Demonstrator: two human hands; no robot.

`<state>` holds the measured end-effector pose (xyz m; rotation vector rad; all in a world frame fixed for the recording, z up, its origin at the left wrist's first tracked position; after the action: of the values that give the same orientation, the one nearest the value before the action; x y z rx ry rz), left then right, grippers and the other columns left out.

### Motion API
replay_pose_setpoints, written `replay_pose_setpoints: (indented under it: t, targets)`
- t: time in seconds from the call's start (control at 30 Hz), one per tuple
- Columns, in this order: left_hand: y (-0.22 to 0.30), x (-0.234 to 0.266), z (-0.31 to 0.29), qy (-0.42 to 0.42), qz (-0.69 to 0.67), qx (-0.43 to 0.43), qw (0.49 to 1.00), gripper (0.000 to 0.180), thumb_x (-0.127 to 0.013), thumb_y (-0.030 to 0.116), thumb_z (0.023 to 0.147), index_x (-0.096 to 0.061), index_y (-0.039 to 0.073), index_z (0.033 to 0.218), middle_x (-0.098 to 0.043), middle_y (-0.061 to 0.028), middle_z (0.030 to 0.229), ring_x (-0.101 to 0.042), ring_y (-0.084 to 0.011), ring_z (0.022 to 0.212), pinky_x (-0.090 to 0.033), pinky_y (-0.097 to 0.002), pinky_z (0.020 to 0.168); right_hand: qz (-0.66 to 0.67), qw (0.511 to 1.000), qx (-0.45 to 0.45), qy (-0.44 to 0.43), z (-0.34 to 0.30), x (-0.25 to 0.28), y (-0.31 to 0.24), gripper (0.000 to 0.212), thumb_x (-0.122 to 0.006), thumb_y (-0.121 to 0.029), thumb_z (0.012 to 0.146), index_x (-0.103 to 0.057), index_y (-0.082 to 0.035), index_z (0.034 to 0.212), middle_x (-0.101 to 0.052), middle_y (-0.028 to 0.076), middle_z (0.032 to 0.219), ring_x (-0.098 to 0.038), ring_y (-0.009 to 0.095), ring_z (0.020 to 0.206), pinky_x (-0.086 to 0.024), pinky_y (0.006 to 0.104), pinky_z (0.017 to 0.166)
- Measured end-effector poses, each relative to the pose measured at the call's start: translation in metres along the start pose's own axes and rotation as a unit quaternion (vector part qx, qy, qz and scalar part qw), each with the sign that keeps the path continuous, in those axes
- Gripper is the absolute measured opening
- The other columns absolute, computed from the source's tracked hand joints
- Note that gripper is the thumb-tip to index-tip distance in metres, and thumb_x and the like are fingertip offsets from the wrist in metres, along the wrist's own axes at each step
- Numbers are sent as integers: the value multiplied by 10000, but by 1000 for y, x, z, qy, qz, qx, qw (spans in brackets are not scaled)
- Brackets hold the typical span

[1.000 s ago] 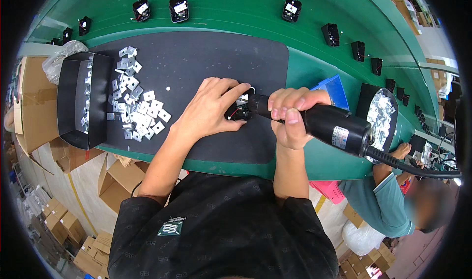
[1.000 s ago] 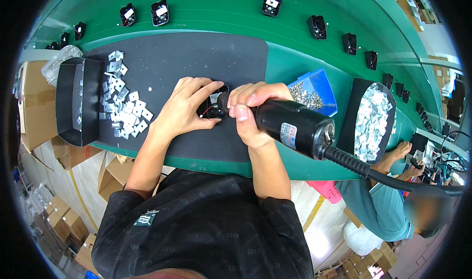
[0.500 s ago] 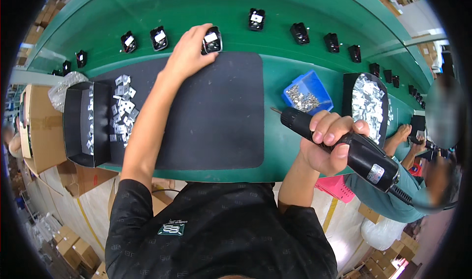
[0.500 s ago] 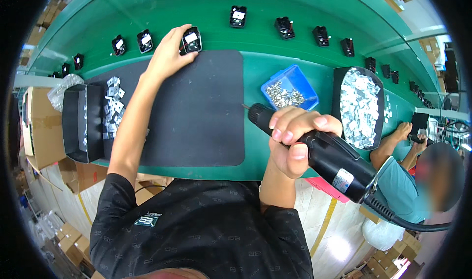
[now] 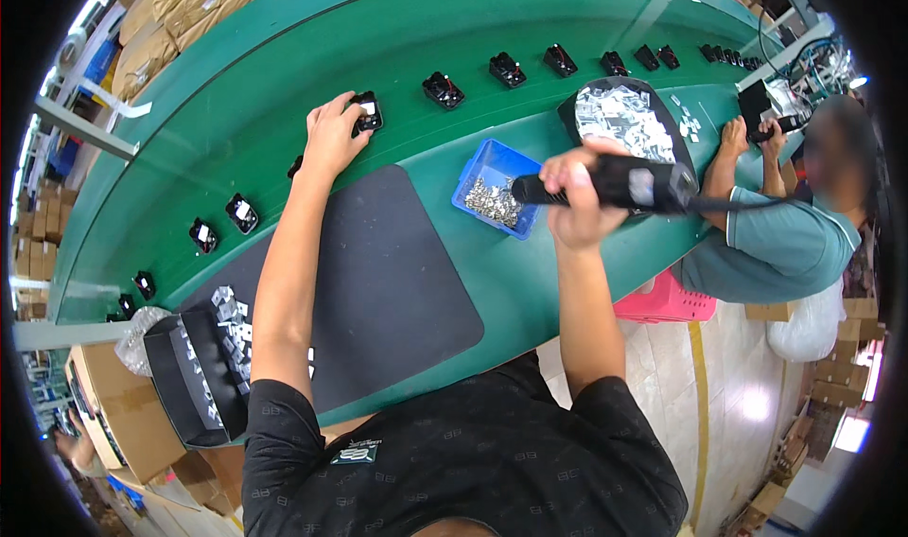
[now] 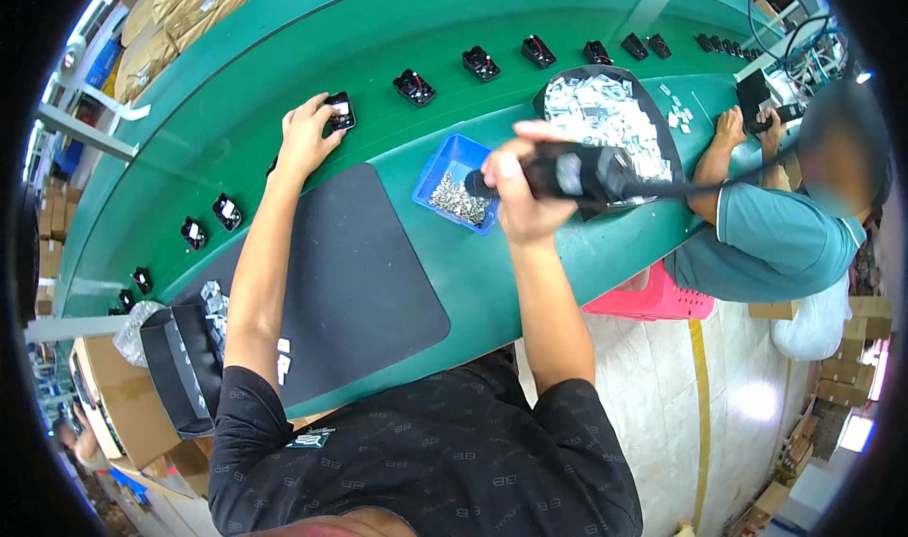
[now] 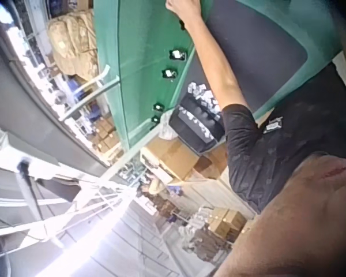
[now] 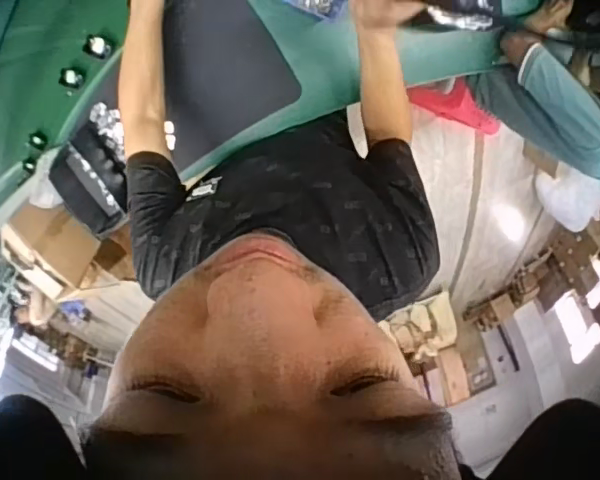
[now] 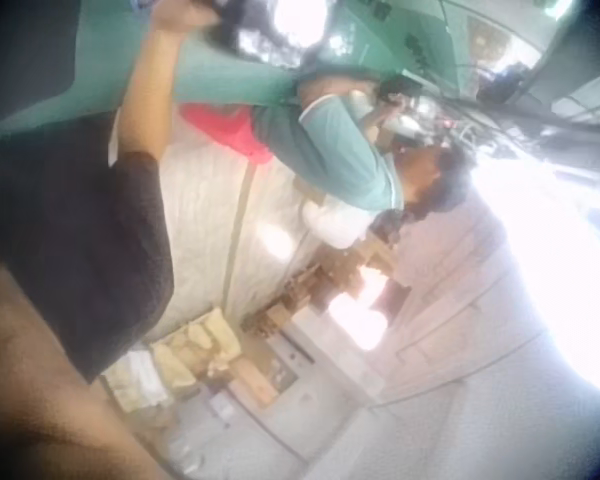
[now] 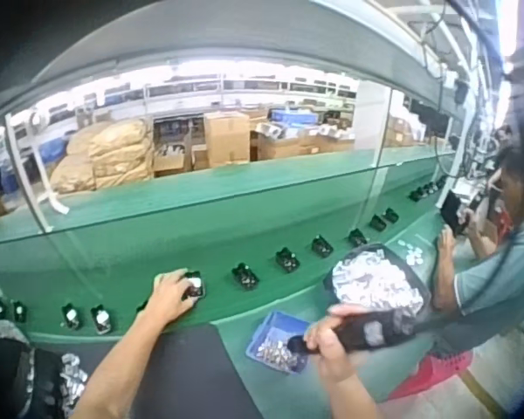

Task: Using a power screwdriver to assemble small electronic components at a factory workstation.

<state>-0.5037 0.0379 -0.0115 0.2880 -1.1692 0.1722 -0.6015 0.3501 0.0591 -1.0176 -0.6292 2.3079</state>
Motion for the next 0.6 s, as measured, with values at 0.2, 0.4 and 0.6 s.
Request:
replay_pose_setpoints:
  t: [0.2,0.4,0.6]
  targets:
    - [44,50,-45,6,-41,-20,999,223,-718,195,664,-671,79,849,-547,-148,1195,-505,-309,1092,-318,-441,963,-34,997,-62,29,15,5,48,263,-639,57,759,-527,59,997,-597,57,655,-570,114,548,-471,243,529]
    - [95,86,-130,-36,-96,6,995,381,-756,201,609,-622,78,943,-527,-115,1172,-499,-290,1068,-309,-467,964,-64,993,-103,-11,12,3,70,278,-650,70,756,-540,56,1011,-601,60,665,-573,107,557,-459,232,527]
    - [130,104,-175,-91,-102,81,987,649,-797,244,576,-563,118,1168,-497,-95,1241,-453,-276,1159,-275,-484,1006,-41,996,-77,-13,13,1,53,285,-645,48,772,-523,46,1029,-589,63,674,-564,115,563,-475,247,534]
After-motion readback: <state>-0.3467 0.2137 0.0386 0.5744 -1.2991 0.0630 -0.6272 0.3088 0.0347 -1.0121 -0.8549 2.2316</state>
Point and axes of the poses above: each hand's wrist, its own z-axis towards the middle knuckle, its own x-axis out of the back of the hand, y = z × x, the point moved 1 cm from there along z, towards the middle knuckle
